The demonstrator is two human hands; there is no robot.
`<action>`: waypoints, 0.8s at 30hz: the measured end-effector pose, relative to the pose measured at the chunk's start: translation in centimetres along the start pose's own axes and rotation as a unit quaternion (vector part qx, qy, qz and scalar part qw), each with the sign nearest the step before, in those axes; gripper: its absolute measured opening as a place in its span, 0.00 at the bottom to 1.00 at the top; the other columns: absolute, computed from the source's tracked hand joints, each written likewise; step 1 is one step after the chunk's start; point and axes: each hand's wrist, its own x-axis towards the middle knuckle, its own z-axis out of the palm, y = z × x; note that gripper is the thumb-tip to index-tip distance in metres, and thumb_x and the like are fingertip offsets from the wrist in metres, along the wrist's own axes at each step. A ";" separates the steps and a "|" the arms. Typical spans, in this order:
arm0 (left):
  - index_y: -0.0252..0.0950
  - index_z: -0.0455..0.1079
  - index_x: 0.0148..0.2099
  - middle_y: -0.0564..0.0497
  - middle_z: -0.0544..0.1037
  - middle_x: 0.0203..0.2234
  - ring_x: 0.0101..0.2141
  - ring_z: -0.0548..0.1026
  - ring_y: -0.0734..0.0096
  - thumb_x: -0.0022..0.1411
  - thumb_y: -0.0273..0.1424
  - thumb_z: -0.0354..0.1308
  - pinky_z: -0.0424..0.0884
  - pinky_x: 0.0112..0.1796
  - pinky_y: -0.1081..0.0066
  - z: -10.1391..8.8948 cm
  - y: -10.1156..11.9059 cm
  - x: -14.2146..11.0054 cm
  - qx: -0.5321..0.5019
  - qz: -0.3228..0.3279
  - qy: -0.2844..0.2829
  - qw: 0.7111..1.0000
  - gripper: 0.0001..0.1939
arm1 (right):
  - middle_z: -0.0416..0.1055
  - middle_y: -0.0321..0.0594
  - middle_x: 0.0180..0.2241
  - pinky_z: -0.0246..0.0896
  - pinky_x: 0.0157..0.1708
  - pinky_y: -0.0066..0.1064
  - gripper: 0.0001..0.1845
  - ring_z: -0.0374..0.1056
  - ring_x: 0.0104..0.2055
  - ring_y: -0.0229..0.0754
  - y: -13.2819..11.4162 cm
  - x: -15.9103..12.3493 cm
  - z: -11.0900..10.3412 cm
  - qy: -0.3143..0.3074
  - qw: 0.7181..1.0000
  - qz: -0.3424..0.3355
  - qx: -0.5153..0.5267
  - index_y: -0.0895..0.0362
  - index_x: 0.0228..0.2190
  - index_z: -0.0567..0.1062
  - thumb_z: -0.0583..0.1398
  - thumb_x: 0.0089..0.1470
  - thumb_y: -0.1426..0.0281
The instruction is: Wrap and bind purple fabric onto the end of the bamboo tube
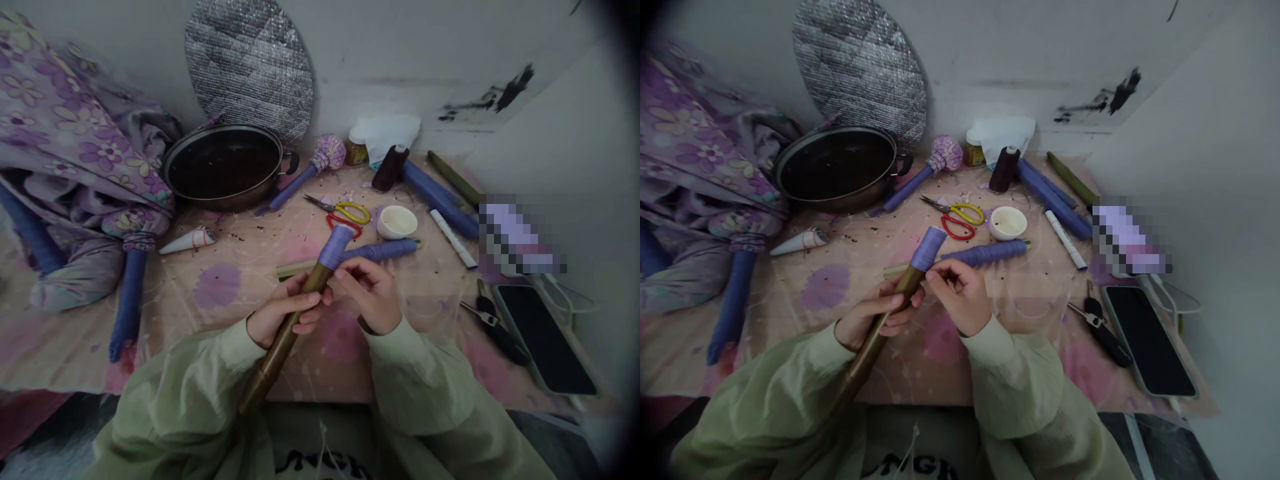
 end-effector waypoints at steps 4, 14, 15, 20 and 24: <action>0.38 0.61 0.46 0.53 0.71 0.32 0.15 0.59 0.90 0.55 0.24 0.58 0.51 0.13 0.87 -0.3 -0.1 0.1 0.016 -0.005 -0.012 1.000 0.16 | 0.69 0.33 0.21 0.59 0.24 0.27 0.03 0.62 0.23 0.34 -0.1 0.1 0.0 0.000 1.000 -0.016 0.008 0.56 0.23 0.72 0.60 0.47 0.72; 0.31 0.70 0.42 0.49 0.71 0.31 0.28 0.70 0.75 0.50 0.31 0.64 0.69 0.26 0.75 -0.4 -0.2 0.4 0.017 0.025 0.079 0.996 0.16 | 0.68 0.33 0.21 0.59 0.25 0.27 0.04 0.63 0.24 0.34 0.0 0.1 -0.2 -0.004 0.999 -0.013 0.034 0.56 0.23 0.72 0.60 0.48 0.71; 0.30 0.71 0.42 0.50 0.70 0.30 0.28 0.70 0.75 0.50 0.32 0.64 0.69 0.26 0.75 -0.4 -0.2 0.4 0.023 0.022 0.080 0.996 0.16 | 0.68 0.33 0.21 0.59 0.25 0.27 0.04 0.62 0.24 0.34 0.1 0.1 -0.2 -0.002 0.999 -0.013 0.031 0.56 0.23 0.72 0.60 0.47 0.71; 0.30 0.72 0.42 0.49 0.73 0.26 0.26 0.71 0.76 0.51 0.33 0.64 0.68 0.27 0.77 -0.4 -0.1 0.4 0.061 0.037 0.094 0.993 0.16 | 0.69 0.33 0.21 0.59 0.24 0.28 0.03 0.63 0.24 0.35 0.1 0.1 -0.2 0.005 1.000 -0.008 0.028 0.56 0.23 0.72 0.59 0.47 0.72; 0.31 0.73 0.41 0.49 0.74 0.29 0.28 0.73 0.75 0.53 0.32 0.63 0.69 0.29 0.76 -0.2 -0.3 0.4 0.063 0.041 0.093 0.993 0.14 | 0.69 0.33 0.21 0.58 0.25 0.28 0.03 0.63 0.24 0.35 0.1 0.1 -0.2 0.004 0.999 -0.002 0.040 0.56 0.23 0.72 0.60 0.47 0.71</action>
